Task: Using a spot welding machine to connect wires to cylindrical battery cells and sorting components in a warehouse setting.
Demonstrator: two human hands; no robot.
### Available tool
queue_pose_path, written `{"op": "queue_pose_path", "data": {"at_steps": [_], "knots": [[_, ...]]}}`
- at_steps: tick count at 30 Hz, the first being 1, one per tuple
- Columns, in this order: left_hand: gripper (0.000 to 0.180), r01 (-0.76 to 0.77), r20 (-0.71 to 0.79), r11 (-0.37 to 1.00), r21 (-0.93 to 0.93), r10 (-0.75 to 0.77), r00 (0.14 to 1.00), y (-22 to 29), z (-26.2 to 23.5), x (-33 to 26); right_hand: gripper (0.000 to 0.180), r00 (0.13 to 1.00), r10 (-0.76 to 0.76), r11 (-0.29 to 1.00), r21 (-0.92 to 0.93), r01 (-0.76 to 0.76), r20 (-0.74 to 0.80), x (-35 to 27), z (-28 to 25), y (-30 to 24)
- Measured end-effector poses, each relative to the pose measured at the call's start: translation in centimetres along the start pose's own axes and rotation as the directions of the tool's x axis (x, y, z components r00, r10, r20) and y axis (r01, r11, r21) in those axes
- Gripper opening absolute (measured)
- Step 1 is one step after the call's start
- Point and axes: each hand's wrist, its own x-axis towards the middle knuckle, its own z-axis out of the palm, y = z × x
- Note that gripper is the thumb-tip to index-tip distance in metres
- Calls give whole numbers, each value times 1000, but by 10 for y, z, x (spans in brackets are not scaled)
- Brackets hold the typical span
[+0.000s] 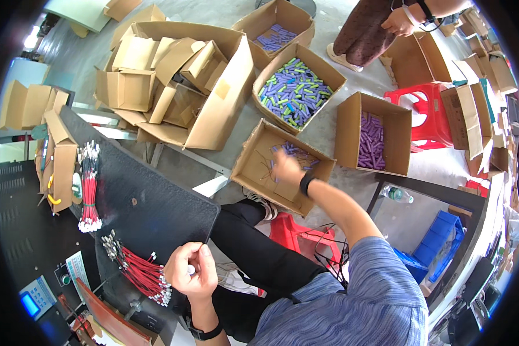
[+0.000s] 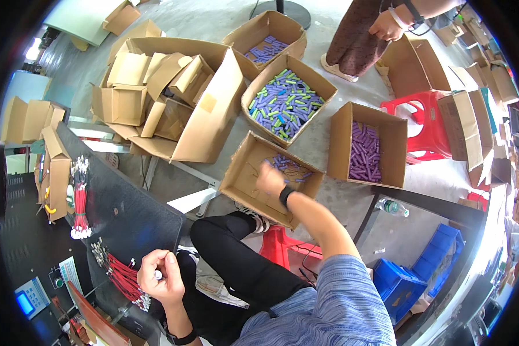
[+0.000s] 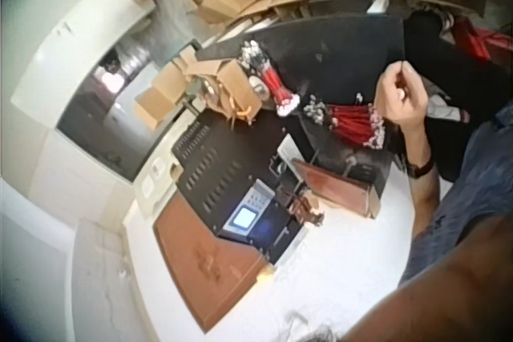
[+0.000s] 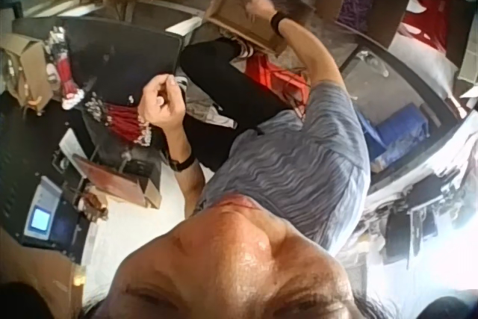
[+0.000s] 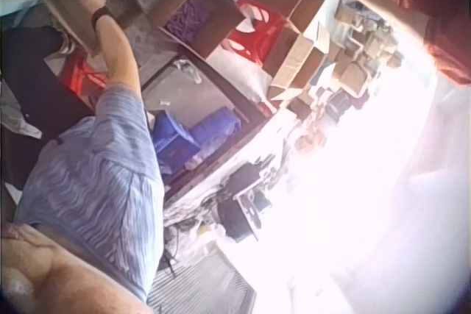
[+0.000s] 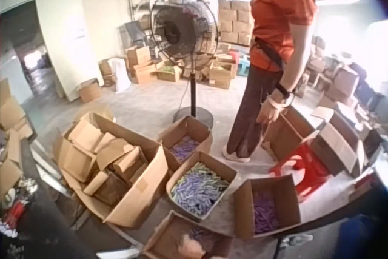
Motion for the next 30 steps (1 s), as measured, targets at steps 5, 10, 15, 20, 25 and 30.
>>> {"op": "queue_pose_path", "data": {"at_steps": [5, 10, 15, 20, 25, 30], "knots": [[4, 55, -50, 998, 16, -54, 997, 2, -7, 3, 22, 972, 150, 913, 402, -67, -180, 74, -72, -44], [8, -51, -101, 996, -67, 44, 994, -4, -21, 1, 26, 974, -227, 939, 264, 222, -9, 19, -22, -86], [8, 59, -4, 929, -366, -65, 998, 9, -42, -40, 17, 775, -579, 797, 375, 473, 252, -133, 67, -117], [15, 96, 97, 943, -320, -69, 993, 28, -97, -119, 20, 832, -538, 841, 147, 520, 137, -172, 65, -101], [22, 464, -24, 800, -381, -510, 860, 38, -191, -191, 23, 751, -605, 779, 1, 627, 267, -187, 19, -84], [28, 360, -317, 842, -401, -496, 808, 19, -261, -179, 32, 719, -649, 701, -170, 692, 251, -205, -12, -100]]}}
